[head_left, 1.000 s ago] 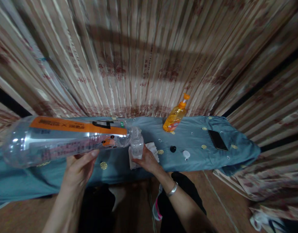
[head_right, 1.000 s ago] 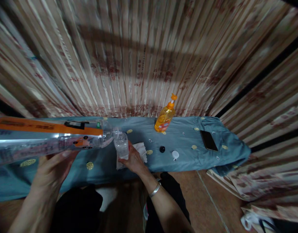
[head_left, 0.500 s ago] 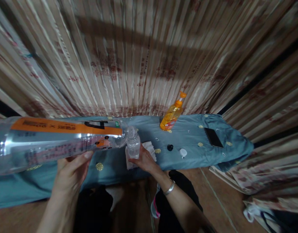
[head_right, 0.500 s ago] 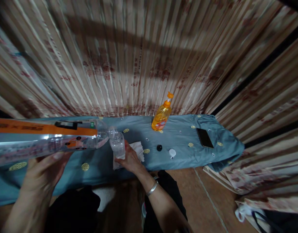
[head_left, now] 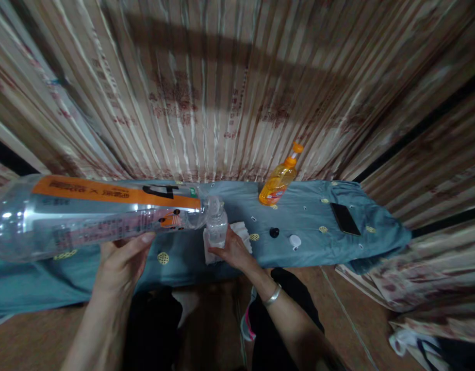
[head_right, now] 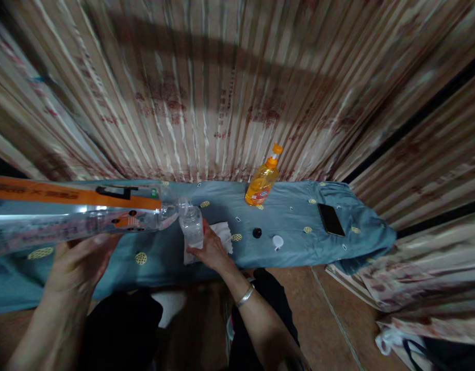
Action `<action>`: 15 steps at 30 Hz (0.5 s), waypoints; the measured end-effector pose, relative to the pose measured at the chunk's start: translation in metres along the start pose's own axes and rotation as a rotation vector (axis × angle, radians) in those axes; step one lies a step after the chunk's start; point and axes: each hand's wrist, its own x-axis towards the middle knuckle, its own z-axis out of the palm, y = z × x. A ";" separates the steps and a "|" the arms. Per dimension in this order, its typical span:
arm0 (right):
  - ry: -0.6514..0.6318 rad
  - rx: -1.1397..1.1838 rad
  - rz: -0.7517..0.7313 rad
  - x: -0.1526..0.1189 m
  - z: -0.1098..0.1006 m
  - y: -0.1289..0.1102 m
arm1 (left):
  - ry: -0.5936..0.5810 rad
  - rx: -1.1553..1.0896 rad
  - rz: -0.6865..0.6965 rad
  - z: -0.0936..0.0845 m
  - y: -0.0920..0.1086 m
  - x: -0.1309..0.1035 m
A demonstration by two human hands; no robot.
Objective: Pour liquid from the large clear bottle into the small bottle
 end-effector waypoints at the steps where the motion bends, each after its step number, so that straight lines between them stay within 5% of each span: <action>1: 0.001 0.003 0.006 0.000 0.000 0.000 | -0.002 -0.003 -0.002 0.000 0.000 0.000; 15: 0.008 -0.036 0.026 0.000 0.004 0.005 | 0.013 0.017 -0.017 -0.001 -0.001 0.001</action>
